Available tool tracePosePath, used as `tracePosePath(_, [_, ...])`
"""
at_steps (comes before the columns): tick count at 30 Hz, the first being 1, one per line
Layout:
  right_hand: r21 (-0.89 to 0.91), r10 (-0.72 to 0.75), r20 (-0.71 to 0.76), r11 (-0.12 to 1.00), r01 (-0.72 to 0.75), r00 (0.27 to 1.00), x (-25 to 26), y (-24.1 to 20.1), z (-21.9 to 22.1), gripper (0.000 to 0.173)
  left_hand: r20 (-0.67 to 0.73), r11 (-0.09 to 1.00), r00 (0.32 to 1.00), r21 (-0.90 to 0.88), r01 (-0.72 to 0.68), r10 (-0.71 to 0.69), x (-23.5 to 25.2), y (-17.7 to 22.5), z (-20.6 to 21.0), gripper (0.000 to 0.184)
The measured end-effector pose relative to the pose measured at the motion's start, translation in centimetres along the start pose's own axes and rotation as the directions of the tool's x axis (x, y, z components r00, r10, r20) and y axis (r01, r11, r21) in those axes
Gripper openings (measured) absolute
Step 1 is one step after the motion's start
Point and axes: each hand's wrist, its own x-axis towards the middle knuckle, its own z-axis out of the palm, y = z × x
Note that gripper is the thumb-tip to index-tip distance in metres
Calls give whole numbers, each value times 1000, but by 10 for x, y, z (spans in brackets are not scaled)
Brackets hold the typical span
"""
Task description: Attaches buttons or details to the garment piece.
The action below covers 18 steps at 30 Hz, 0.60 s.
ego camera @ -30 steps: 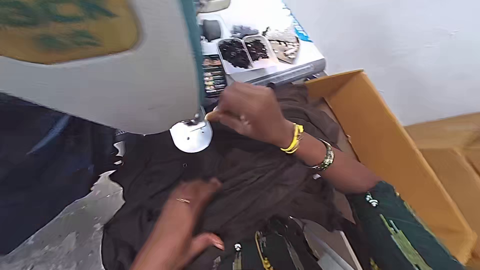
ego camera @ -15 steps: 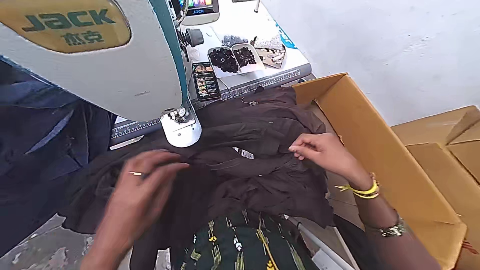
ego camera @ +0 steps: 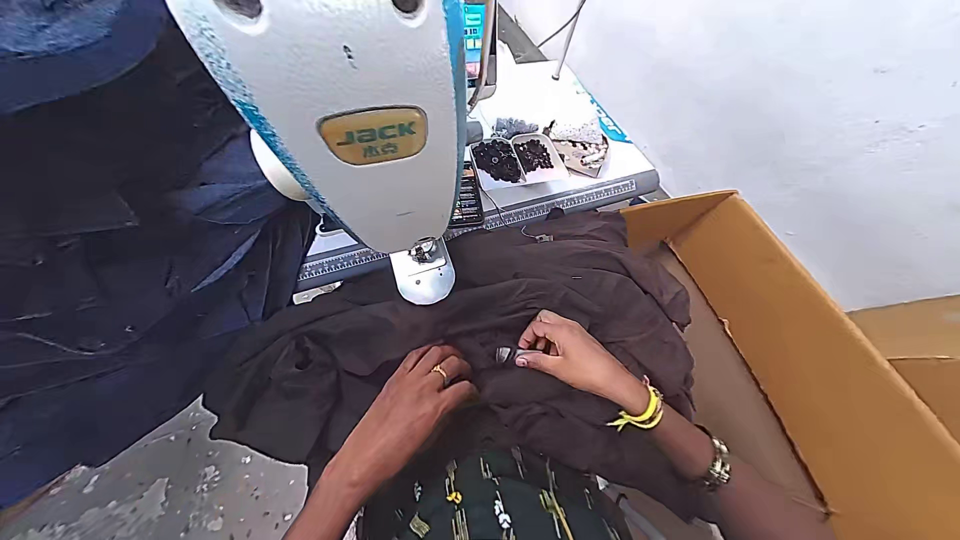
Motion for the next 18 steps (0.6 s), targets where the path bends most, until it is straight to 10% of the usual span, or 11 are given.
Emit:
tracePosePath(5, [-286, -334, -339, 927, 242, 879, -2, -41, -8, 15, -205, 938, 969, -341, 63, -140, 20, 15, -25, 35])
tracePosePath(11, [-571, -781, -298, 607, 553, 549, -19, -125, -30, 20, -283, 811, 950, -582, -61, -131, 47, 14, -44, 34])
tracePosePath(18, [56, -575, -254, 794, 605, 778, 65, -80, 5, 14, -151, 788, 824, -426, 445, -547, 3, -16, -58, 29])
